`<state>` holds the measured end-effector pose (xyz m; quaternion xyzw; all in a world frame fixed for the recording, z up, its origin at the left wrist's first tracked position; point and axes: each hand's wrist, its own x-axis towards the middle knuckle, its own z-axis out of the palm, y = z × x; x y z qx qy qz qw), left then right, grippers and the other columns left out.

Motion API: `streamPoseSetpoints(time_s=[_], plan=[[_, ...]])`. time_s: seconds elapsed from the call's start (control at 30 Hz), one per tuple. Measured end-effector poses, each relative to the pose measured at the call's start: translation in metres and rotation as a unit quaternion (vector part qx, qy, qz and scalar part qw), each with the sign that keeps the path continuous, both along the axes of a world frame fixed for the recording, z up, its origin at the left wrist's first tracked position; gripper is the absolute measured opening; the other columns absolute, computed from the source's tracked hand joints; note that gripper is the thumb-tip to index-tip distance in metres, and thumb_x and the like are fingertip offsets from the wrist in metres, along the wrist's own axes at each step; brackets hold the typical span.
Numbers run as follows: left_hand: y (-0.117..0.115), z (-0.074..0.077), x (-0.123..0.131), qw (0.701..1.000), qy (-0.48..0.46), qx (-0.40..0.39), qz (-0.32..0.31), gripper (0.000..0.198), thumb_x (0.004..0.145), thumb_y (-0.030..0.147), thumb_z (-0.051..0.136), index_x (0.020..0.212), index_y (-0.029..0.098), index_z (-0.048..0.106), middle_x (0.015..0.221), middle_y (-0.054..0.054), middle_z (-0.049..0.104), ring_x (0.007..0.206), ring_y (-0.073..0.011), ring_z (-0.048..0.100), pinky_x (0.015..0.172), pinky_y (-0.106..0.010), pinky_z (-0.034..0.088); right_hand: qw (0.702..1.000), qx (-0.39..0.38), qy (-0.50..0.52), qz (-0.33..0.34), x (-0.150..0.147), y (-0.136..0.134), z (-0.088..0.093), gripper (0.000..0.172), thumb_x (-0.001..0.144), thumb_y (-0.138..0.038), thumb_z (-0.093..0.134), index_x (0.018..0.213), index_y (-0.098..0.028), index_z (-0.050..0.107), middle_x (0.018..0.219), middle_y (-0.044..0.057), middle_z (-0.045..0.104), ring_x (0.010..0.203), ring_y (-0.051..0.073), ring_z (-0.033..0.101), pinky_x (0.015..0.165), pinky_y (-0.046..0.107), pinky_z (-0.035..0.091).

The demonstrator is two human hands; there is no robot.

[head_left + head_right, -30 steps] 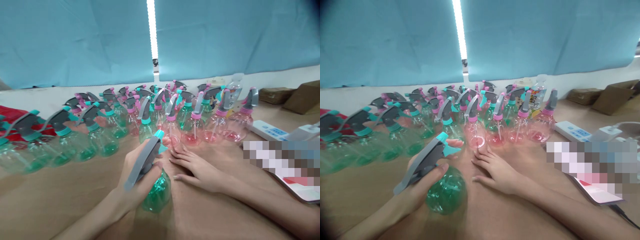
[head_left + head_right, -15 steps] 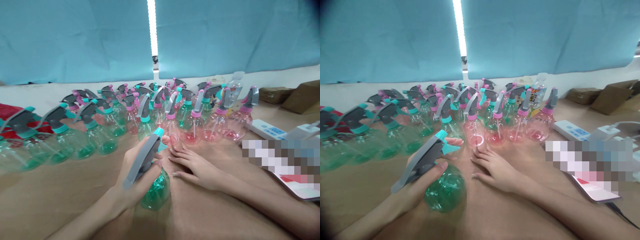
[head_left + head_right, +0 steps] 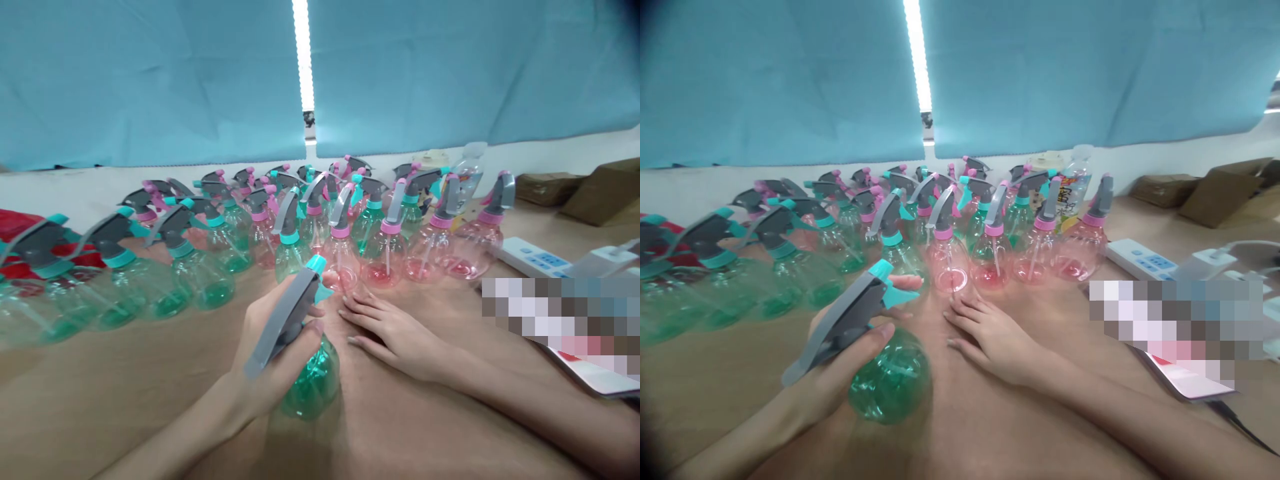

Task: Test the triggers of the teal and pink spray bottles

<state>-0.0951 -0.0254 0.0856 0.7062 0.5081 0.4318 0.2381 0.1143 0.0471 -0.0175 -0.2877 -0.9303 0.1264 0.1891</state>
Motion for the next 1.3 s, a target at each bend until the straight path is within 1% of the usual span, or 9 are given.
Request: streamPoseSetpoints(time_s=[0.17,0.37,0.5,0.6,0.73,0.97,1.07,1.17,1.3], plan=[[-0.0002,-0.0029,-0.0012,1.000,-0.002,-0.002,0.004,0.028,0.081,0.026,0.051,0.107,0.021,0.061,0.090,-0.002,0.066,0.072,-0.0160,0.063,0.068,-0.030,0.053,1.000,-0.012,-0.001,-0.004,0.0006,-0.0005,-0.0004,0.052,0.101,-0.046,0.039,0.142,-0.016,0.050,0.146,0.010,0.050,0.140,0.028,0.040,0.117,0.052,0.031],[-0.0010,0.0005,0.0008,1.000,0.000,-0.003,0.003,0.027,0.081,0.025,0.051,0.106,0.020,0.061,0.083,-0.001,0.064,0.069,-0.0144,0.062,0.066,-0.027,0.051,1.000,-0.020,0.006,-0.004,0.0004,-0.0007,-0.0020,0.051,0.101,-0.046,0.040,0.143,-0.018,0.049,0.148,0.010,0.049,0.141,0.028,0.037,0.118,0.052,0.028],[-0.0011,0.0023,0.0029,1.000,-0.003,-0.008,0.009,0.027,0.081,0.025,0.051,0.107,0.020,0.060,0.091,-0.003,0.067,0.076,-0.0168,0.065,0.069,-0.029,0.052,1.000,-0.015,-0.004,-0.010,0.0000,-0.0013,-0.0029,0.052,0.101,-0.047,0.039,0.143,-0.018,0.050,0.149,0.011,0.047,0.141,0.028,0.037,0.117,0.053,0.028],[-0.0013,0.0021,0.0034,1.000,0.001,-0.011,0.013,0.026,0.081,0.027,0.052,0.106,0.021,0.060,0.090,-0.004,0.068,0.077,-0.0186,0.065,0.069,-0.031,0.053,1.000,-0.011,-0.012,-0.019,0.0001,-0.0019,-0.0034,0.053,0.101,-0.048,0.038,0.143,-0.017,0.049,0.151,0.012,0.042,0.142,0.029,0.035,0.117,0.053,0.029],[0.0003,0.0000,0.0011,1.000,-0.004,-0.008,0.005,0.026,0.082,0.027,0.051,0.106,0.021,0.060,0.092,-0.004,0.068,0.075,-0.0179,0.065,0.070,-0.032,0.053,1.000,-0.006,-0.002,-0.028,0.0002,-0.0026,-0.0038,0.052,0.101,-0.048,0.039,0.144,-0.021,0.049,0.153,0.012,0.038,0.143,0.031,0.033,0.116,0.056,0.030],[0.0041,-0.0028,-0.0023,1.000,0.011,0.005,-0.003,0.027,0.081,0.027,0.052,0.105,0.021,0.060,0.079,-0.001,0.065,0.069,-0.0175,0.063,0.062,-0.029,0.051,0.999,-0.002,-0.026,-0.030,-0.0001,-0.0030,-0.0011,0.055,0.101,-0.050,0.036,0.144,-0.018,0.048,0.155,0.012,0.037,0.144,0.031,0.030,0.116,0.056,0.028],[0.0035,-0.0013,-0.0013,1.000,0.015,-0.011,0.009,0.027,0.081,0.028,0.052,0.106,0.020,0.061,0.079,-0.001,0.064,0.066,-0.0170,0.062,0.059,-0.029,0.049,0.999,-0.001,-0.023,-0.031,0.0000,-0.0027,-0.0012,0.054,0.101,-0.050,0.036,0.145,-0.019,0.047,0.155,0.012,0.037,0.145,0.031,0.029,0.117,0.056,0.025],[0.0042,-0.0018,-0.0017,1.000,0.014,0.000,0.000,0.026,0.080,0.028,0.053,0.103,0.021,0.061,0.078,-0.001,0.064,0.064,-0.0166,0.060,0.058,-0.028,0.049,0.999,0.001,-0.015,-0.029,0.0001,-0.0022,-0.0020,0.053,0.101,-0.049,0.038,0.145,-0.021,0.046,0.156,0.011,0.036,0.146,0.031,0.027,0.118,0.056,0.024],[0.0034,-0.0017,-0.0008,1.000,0.005,-0.008,0.000,0.026,0.078,0.026,0.055,0.102,0.022,0.061,0.081,-0.001,0.066,0.065,-0.0163,0.060,0.066,-0.031,0.052,1.000,0.000,-0.007,-0.024,0.0001,-0.0021,-0.0023,0.052,0.101,-0.049,0.038,0.146,-0.023,0.046,0.157,0.010,0.034,0.146,0.031,0.026,0.117,0.057,0.026]])
